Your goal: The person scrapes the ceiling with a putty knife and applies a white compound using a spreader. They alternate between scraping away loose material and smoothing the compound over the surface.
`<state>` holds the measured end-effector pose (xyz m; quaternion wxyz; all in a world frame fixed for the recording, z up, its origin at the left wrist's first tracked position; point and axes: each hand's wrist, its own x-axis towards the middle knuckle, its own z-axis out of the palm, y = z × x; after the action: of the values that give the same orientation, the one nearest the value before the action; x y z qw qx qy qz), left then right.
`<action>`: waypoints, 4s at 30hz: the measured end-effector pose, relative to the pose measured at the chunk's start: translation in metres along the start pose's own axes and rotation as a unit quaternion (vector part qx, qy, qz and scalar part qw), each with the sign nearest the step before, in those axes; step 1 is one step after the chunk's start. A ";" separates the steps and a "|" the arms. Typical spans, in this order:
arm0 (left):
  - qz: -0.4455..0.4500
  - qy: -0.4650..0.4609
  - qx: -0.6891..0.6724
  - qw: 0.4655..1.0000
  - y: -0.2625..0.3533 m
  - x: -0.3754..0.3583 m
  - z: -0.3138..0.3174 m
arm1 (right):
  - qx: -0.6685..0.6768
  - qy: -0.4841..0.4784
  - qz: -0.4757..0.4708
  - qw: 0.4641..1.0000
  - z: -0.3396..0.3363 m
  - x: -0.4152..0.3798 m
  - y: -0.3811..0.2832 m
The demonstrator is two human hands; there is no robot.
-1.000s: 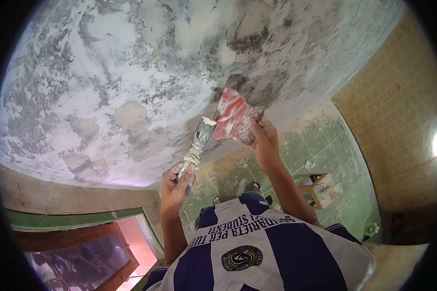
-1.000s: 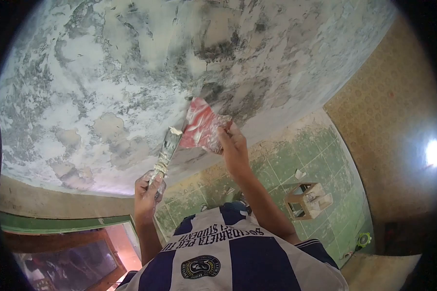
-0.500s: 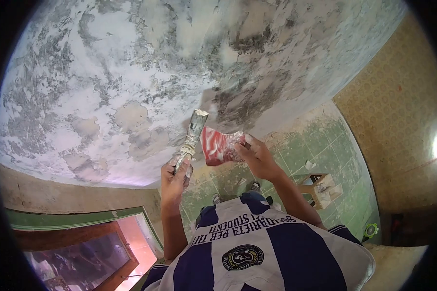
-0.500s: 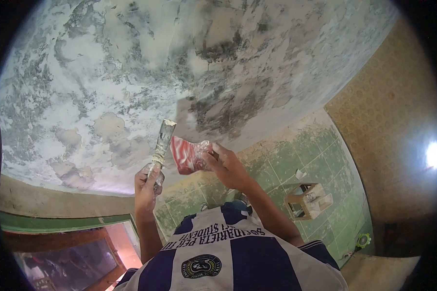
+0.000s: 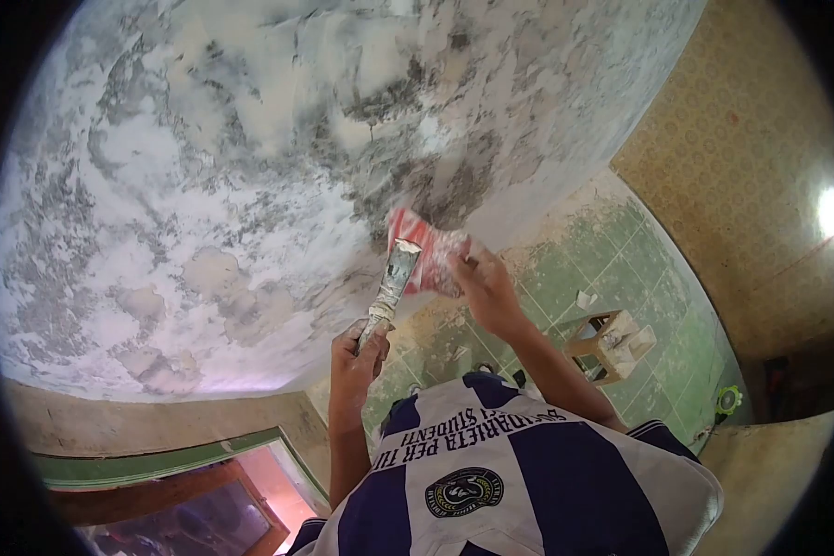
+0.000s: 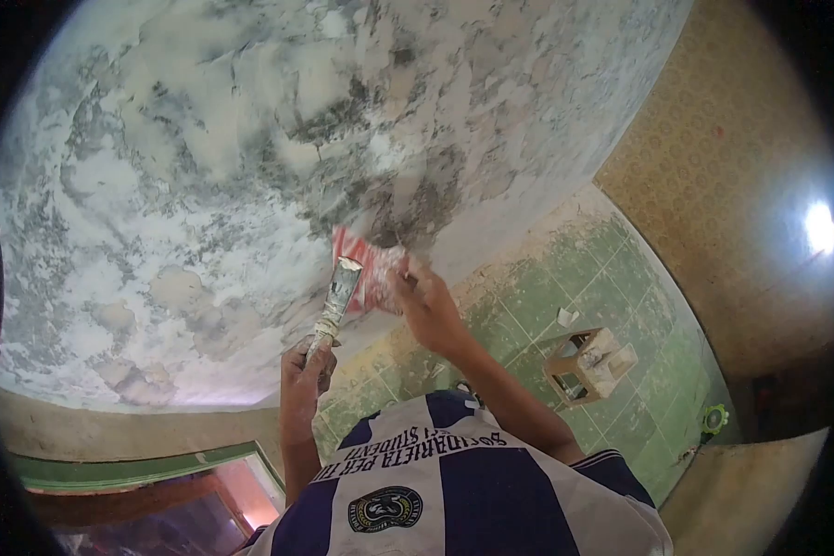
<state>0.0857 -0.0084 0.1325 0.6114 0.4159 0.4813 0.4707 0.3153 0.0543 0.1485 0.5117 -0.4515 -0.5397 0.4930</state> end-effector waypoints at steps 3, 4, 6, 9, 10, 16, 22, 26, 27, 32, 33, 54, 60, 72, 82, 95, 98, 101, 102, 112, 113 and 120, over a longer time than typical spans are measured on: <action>0.029 0.032 -0.015 0.999 -0.001 0.012 0.010 | -0.068 -0.051 -0.036 0.996 -0.004 -0.009 0.005; 0.052 0.052 -0.009 0.997 -0.003 0.016 0.013 | -0.108 -0.096 -0.004 0.990 -0.015 -0.014 0.000; 0.090 0.056 0.019 0.994 -0.006 0.023 0.017 | -0.088 -0.076 0.048 0.992 -0.030 -0.015 0.006; 0.197 0.091 0.165 0.962 -0.010 0.036 0.021 | 0.129 -0.021 0.131 0.983 -0.039 -0.014 0.010; 0.263 0.120 0.275 0.917 -0.014 0.042 0.022 | 0.318 0.015 0.158 0.935 -0.042 -0.014 0.010; 0.337 0.171 0.393 0.838 -0.042 0.076 0.006 | 0.375 -0.028 0.211 0.902 -0.056 -0.017 0.009; 0.354 0.245 0.461 0.776 -0.039 0.075 -0.007 | 0.426 -0.047 0.183 0.885 -0.078 -0.012 0.004; 0.324 0.310 0.396 0.801 -0.071 0.068 -0.019 | 0.433 -0.049 0.156 0.886 -0.085 0.002 0.004; 0.329 0.314 0.396 0.798 -0.079 0.065 -0.022 | 0.431 -0.054 0.160 0.886 -0.086 0.005 0.003; 0.152 0.301 0.224 0.914 -0.101 0.040 -0.026 | 0.416 -0.061 0.141 0.896 -0.080 0.026 -0.006; 0.152 0.303 0.223 0.914 -0.104 0.036 -0.024 | 0.402 -0.069 0.108 0.907 -0.080 0.032 -0.007; 0.146 0.325 0.169 0.919 -0.106 0.004 -0.042 | -0.397 0.051 -0.539 0.741 0.009 0.187 0.009; 0.146 0.351 0.157 0.912 -0.113 -0.005 -0.059 | -0.317 0.064 -0.543 0.775 -0.014 0.153 0.004; 0.149 0.309 0.166 0.924 -0.108 0.012 -0.061 | -0.425 0.061 -0.537 0.726 -0.002 0.172 0.007; 0.061 0.316 0.177 0.930 -0.120 -0.005 -0.072 | 0.352 0.119 -0.079 0.925 0.002 0.115 0.022; 0.108 0.273 0.152 0.944 -0.148 0.012 -0.092 | 0.323 0.136 0.040 0.936 0.059 0.150 -0.085; 0.121 0.250 0.128 0.952 -0.163 0.018 -0.108 | 0.322 0.103 0.062 0.939 0.058 0.165 -0.106; 0.069 0.246 0.189 0.948 -0.166 0.020 -0.120 | 0.322 0.020 0.032 0.946 0.043 0.173 -0.134; 0.067 0.234 0.192 0.951 -0.165 0.020 -0.123 | 0.322 0.032 0.031 0.946 0.039 0.174 -0.147; 0.090 0.197 0.183 0.959 -0.139 0.033 -0.129 | 0.218 -0.078 -0.087 0.969 0.013 0.097 -0.173; 0.060 0.194 0.178 0.963 -0.133 0.031 -0.125 | 0.209 -0.034 -0.080 0.974 0.017 0.084 -0.164; 0.117 0.167 0.177 0.963 -0.136 0.017 -0.118 | -0.227 0.183 -0.134 0.947 0.037 0.086 -0.109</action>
<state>-0.0048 -0.0140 -0.0240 0.3798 0.4859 0.6005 0.5090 0.2740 0.1252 0.2662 0.5467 -0.5618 -0.5900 0.1935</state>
